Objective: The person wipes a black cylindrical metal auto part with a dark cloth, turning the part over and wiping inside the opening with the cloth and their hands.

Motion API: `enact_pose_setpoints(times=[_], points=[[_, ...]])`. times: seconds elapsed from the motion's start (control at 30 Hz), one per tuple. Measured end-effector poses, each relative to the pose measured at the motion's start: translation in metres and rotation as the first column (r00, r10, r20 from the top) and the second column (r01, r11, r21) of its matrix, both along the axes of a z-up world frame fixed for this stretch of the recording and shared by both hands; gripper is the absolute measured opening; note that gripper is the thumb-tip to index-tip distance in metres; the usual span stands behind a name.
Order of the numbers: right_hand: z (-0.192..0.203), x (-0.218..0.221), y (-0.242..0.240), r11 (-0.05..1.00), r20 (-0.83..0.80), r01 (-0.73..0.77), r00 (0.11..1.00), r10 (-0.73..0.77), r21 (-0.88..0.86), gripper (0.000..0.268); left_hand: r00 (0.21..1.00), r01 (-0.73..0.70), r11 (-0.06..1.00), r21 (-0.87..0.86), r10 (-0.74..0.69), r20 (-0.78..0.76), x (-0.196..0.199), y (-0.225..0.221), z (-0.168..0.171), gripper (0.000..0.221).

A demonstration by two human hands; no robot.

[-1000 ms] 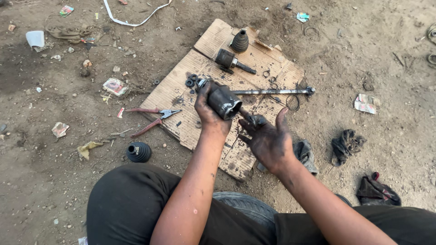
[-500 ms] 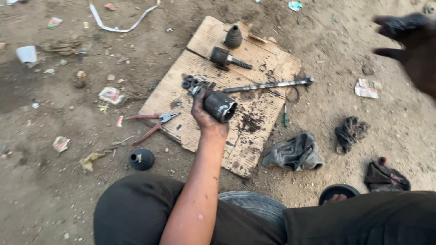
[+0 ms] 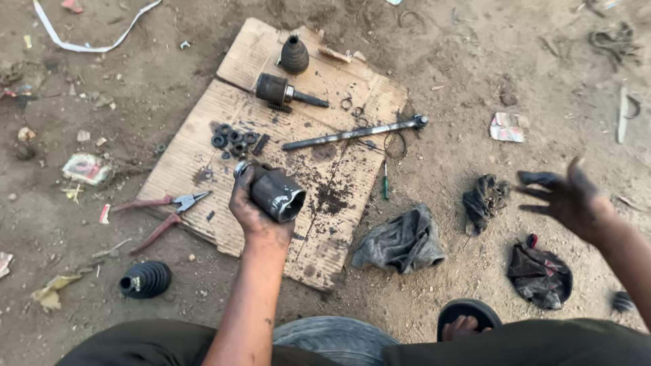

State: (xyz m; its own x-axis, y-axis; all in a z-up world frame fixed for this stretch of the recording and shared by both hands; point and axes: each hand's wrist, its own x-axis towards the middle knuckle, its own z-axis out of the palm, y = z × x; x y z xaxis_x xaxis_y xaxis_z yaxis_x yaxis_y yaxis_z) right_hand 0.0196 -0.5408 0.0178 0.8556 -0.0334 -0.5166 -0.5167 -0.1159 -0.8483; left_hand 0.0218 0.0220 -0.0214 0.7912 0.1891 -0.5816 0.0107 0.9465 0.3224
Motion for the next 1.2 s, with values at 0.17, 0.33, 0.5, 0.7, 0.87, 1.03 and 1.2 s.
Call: enact_pose_setpoints(times=[0.17,0.33,0.5,0.7,0.87,1.03,1.2], points=[[-0.063,-0.002,0.005,0.996,-0.106,0.010,0.994,-0.001,0.087,0.079,0.999,0.028,0.998,0.059,-0.030,0.029,-0.003,-0.008,0.016,0.031],[-0.135,-0.013,-0.006,0.985,-0.236,-0.120,0.968,0.088,-0.126,0.077,0.992,0.072,0.991,0.113,-0.059,-0.111,-0.001,-0.010,0.017,0.036],[-0.158,-0.019,-0.018,0.999,-0.112,-0.046,0.993,0.043,-0.027,0.078,0.987,0.100,0.986,0.137,-0.081,-0.139,0.000,-0.008,0.007,0.036],[-0.151,-0.020,-0.003,0.996,-0.121,0.076,0.989,-0.080,-0.035,0.079,0.981,0.133,0.978,0.162,-0.106,-0.162,-0.002,-0.009,0.007,0.039],[-0.133,-0.028,0.007,0.983,-0.068,0.174,0.983,-0.170,0.052,0.090,0.987,0.100,0.985,0.141,-0.080,-0.140,-0.004,-0.007,0.006,0.041],[-0.116,-0.028,0.022,0.989,-0.035,0.099,0.995,-0.096,0.113,0.093,0.982,0.094,0.984,0.154,-0.066,-0.175,-0.002,-0.005,0.007,0.044],[-0.105,-0.023,0.041,0.974,-0.066,0.172,0.984,-0.164,0.145,0.091,0.979,0.111,0.979,0.173,-0.078,-0.190,-0.003,-0.005,0.006,0.046]])
